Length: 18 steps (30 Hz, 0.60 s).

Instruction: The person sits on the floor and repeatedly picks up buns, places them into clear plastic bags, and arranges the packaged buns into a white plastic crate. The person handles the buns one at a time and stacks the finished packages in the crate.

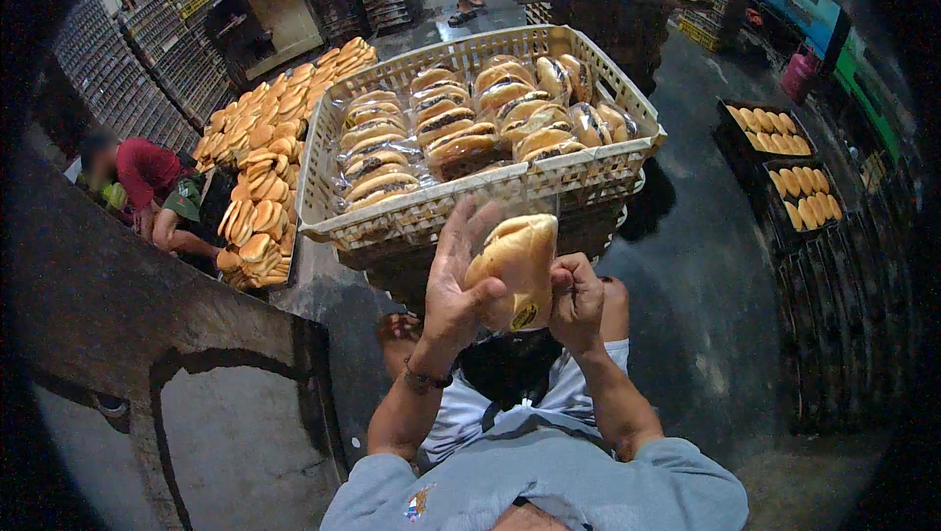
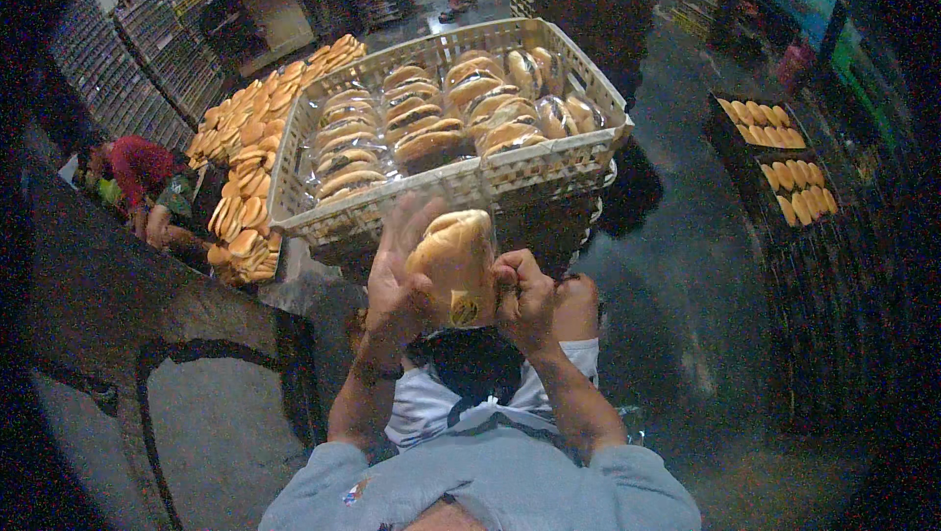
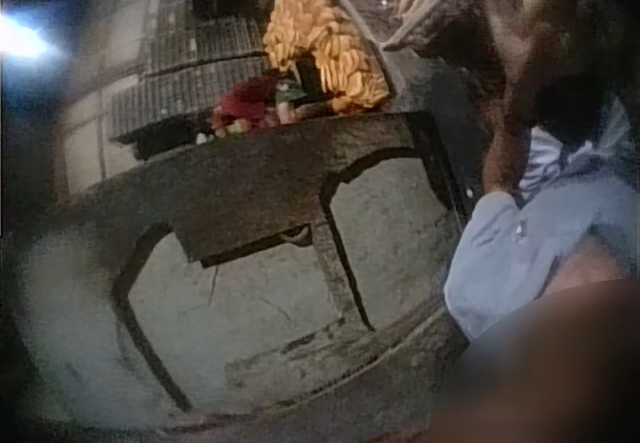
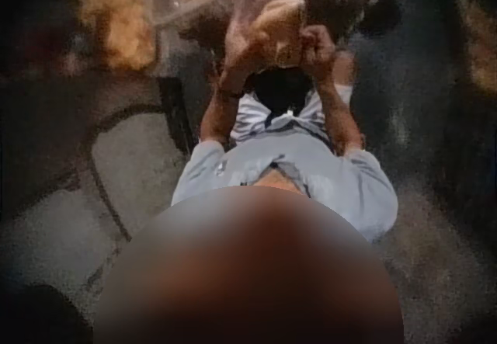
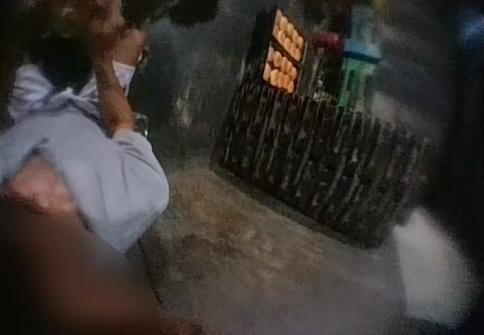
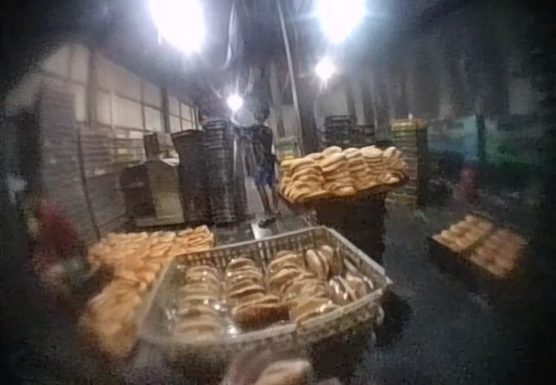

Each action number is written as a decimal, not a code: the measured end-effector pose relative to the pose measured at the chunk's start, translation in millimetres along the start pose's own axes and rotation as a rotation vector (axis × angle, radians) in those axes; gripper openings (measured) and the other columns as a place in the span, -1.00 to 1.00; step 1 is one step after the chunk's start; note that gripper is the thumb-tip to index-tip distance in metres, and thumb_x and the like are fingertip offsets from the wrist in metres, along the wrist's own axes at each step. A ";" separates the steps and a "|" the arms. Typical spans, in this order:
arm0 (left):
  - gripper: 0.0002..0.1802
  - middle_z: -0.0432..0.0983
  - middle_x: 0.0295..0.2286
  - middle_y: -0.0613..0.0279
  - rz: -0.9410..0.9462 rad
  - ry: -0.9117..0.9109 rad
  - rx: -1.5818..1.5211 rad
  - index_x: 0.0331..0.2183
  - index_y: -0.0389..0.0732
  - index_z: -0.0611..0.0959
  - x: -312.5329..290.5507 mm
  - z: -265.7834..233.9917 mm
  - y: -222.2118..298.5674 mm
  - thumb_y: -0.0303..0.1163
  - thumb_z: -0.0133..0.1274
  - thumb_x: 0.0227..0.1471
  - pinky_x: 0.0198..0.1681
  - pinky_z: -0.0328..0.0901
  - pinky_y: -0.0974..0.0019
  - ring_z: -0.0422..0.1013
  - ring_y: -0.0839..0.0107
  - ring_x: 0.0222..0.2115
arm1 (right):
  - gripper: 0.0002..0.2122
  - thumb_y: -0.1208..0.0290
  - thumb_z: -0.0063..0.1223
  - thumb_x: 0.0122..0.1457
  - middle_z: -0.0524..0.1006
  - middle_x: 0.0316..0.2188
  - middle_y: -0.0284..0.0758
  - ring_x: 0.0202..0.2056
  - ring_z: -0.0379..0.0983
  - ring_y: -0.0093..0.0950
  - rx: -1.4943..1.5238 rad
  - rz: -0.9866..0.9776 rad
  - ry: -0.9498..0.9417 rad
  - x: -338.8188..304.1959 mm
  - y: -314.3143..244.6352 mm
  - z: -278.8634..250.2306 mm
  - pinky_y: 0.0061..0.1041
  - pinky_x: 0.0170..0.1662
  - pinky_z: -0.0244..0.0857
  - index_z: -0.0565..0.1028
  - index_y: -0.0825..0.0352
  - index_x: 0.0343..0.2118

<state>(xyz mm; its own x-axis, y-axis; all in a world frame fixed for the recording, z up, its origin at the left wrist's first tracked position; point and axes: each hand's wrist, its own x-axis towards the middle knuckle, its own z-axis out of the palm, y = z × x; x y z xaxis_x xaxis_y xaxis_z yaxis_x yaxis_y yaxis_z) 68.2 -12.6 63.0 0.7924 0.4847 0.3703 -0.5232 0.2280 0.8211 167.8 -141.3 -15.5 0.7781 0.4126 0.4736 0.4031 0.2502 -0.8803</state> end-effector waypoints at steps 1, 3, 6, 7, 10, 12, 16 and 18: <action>0.24 0.27 0.17 -0.08 -0.053 -0.014 0.022 0.31 -0.37 0.04 2.4 -1.2 3.7 -0.22 0.49 -0.20 0.23 0.19 0.20 0.26 0.13 0.18 | -0.69 0.16 -0.05 0.39 0.47 -0.61 -0.42 -0.58 0.36 -0.65 0.008 -0.020 -0.021 1.7 -3.3 0.8 -0.58 -0.50 0.28 0.48 0.35 -0.33; 0.17 0.30 0.14 -0.04 -0.178 -0.020 0.029 0.28 -0.38 0.11 3.3 -4.0 14.2 -0.30 0.49 -0.20 0.22 0.21 0.22 0.29 0.17 0.16 | -0.66 0.13 -0.07 0.39 0.51 -0.60 -0.36 -0.55 0.43 -0.63 0.013 0.032 -0.079 3.9 -4.4 -0.6 -0.54 -0.49 0.31 0.48 0.36 -0.33; 0.05 0.37 0.09 0.04 -0.247 0.011 0.059 0.24 -0.40 0.24 -1.5 -7.8 10.5 -0.37 0.47 -0.20 0.20 0.24 0.26 0.33 0.26 0.12 | -0.62 0.08 -0.11 0.40 0.49 -0.60 -0.40 -0.54 0.41 -0.64 0.206 0.173 -0.050 5.4 -9.2 -1.4 -0.57 -0.48 0.29 0.48 0.36 -0.34; 0.04 0.37 0.09 0.04 -0.249 0.007 0.050 0.24 -0.40 0.25 -3.2 -7.2 10.8 -0.38 0.47 -0.20 0.20 0.24 0.26 0.33 0.28 0.12 | -0.61 0.07 -0.13 0.40 0.47 -0.60 -0.42 -0.54 0.37 -0.66 0.172 0.147 -0.060 7.6 -14.1 -0.2 -0.58 -0.47 0.28 0.48 0.35 -0.34; 0.05 0.37 0.09 0.07 -0.266 -0.034 -0.006 0.23 -0.38 0.27 -5.5 -2.1 7.4 -0.35 0.49 -0.22 0.21 0.23 0.26 0.32 0.29 0.12 | -0.58 0.04 -0.15 0.41 0.43 -0.57 -0.47 -0.51 0.31 -0.69 0.152 0.118 -0.088 9.1 -23.0 2.1 -0.62 -0.44 0.25 0.49 0.34 -0.36; 0.06 0.36 0.10 0.08 -0.281 -0.042 -0.059 0.22 -0.37 0.28 -7.5 4.2 10.6 -0.33 0.50 -0.24 0.21 0.22 0.26 0.32 0.29 0.13 | -0.58 0.04 -0.16 0.41 0.44 -0.54 -0.47 -0.48 0.32 -0.69 0.262 0.145 -0.105 10.1 -11.7 2.0 -0.62 -0.41 0.26 0.48 0.34 -0.38; 0.01 0.39 0.09 0.14 -0.142 -0.133 0.108 0.22 -0.33 0.31 -6.2 3.2 9.4 -0.45 0.45 -0.27 0.22 0.21 0.27 0.32 0.33 0.12 | -0.67 0.14 -0.01 0.37 0.57 -0.42 -0.38 -0.36 0.45 -0.61 0.275 0.175 -0.101 32.0 -11.2 -1.4 -0.59 -0.31 0.34 0.52 0.38 -0.31; -0.01 0.41 0.08 0.16 -0.160 -0.073 0.083 0.20 -0.33 0.33 -4.7 -6.1 2.8 -0.54 0.41 -0.30 0.22 0.21 0.27 0.34 0.35 0.11 | -0.72 0.21 0.07 0.34 0.61 -0.36 -0.34 -0.32 0.49 -0.57 0.009 0.100 0.032 40.7 -36.1 0.1 -0.58 -0.26 0.37 0.55 0.39 -0.26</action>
<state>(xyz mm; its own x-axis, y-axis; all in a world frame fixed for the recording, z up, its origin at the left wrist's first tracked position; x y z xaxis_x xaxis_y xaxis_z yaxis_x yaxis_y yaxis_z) 61.1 -9.1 60.9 0.8857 0.3843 0.2606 -0.3636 0.2252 0.9039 184.8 -133.4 35.6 0.8291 0.4083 0.3818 0.3180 0.2172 -0.9229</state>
